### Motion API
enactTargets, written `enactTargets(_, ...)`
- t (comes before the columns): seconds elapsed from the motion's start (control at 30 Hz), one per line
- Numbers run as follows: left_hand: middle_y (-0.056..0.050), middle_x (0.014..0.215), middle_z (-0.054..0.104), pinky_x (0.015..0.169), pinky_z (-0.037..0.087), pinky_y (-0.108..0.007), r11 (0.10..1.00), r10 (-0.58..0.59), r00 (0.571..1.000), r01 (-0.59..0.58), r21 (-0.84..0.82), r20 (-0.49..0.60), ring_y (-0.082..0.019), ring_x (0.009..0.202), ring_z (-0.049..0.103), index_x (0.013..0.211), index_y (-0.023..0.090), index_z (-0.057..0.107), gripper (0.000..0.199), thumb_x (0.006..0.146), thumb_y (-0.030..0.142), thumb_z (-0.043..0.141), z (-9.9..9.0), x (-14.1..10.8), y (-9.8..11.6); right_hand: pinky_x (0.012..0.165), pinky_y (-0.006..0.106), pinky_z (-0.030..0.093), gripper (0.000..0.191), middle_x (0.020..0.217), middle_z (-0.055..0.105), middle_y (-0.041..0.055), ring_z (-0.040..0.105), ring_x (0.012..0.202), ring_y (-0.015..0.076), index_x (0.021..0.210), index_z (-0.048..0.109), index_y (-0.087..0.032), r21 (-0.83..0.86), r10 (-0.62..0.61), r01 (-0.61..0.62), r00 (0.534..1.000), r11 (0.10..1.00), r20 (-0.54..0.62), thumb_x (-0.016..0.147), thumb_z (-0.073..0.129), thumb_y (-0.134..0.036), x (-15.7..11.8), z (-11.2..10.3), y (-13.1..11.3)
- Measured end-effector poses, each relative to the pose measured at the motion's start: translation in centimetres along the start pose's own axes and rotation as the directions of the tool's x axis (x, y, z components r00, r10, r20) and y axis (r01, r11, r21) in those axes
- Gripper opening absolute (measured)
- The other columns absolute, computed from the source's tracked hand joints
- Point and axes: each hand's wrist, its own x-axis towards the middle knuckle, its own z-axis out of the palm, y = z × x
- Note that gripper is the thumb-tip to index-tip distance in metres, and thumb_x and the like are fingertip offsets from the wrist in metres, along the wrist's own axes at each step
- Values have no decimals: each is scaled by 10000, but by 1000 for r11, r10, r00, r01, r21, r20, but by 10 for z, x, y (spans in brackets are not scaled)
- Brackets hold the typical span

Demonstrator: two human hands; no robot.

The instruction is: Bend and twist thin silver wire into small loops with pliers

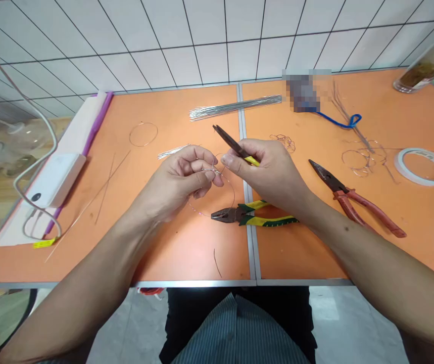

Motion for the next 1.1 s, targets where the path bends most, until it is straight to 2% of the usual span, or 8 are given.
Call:
enactTargets(0.17,-32,770,817,538,394,-211,999,-51,999,51,-4,19,-78,543,534,955,176,714,124,874,116,784,2,2,-6,704,341,452,235,739,615,-13,572,743,182,770,687,-249,113,86,-87,996,990,16,988,755,-307,-3,3,-10)
enactTargets(0.27,-42,756,805,528,388,-212,997,-81,997,81,-13,8,-77,534,526,915,163,739,70,889,152,803,3,2,-8,718,353,454,245,739,608,-8,569,749,189,758,679,-255,141,94,-93,996,986,5,988,749,-303,-3,4,-8)
enactTargets(0.43,-42,736,785,532,401,-206,993,-97,995,95,-74,-17,-73,533,536,873,151,758,97,887,193,845,6,3,-9,729,355,471,265,753,644,0,594,773,194,756,686,-254,163,107,-113,993,980,42,1004,742,-331,-3,4,-5)
enactTargets(0.8,-26,713,767,523,423,-205,995,-33,996,26,-94,-83,-77,531,525,843,172,736,154,843,213,885,7,3,-11,746,354,465,219,809,678,-8,613,783,186,842,677,-244,194,32,-44,998,980,63,1029,713,-352,-3,8,-3)
enactTargets(0.93,-20,706,758,520,426,-199,991,-15,997,6,-131,-71,-75,530,535,834,171,729,151,837,201,878,7,3,-9,731,352,443,142,797,688,-15,607,775,182,870,740,-234,180,36,-52,995,982,90,971,743,-333,-4,9,-4)
enactTargets(1.1,-17,715,760,516,421,-196,988,-42,998,34,-152,-47,-73,533,542,835,171,730,147,809,176,875,8,2,-7,741,351,447,120,807,707,-12,617,788,184,865,754,-235,187,50,-59,997,981,53,939,755,-330,-6,10,-5)
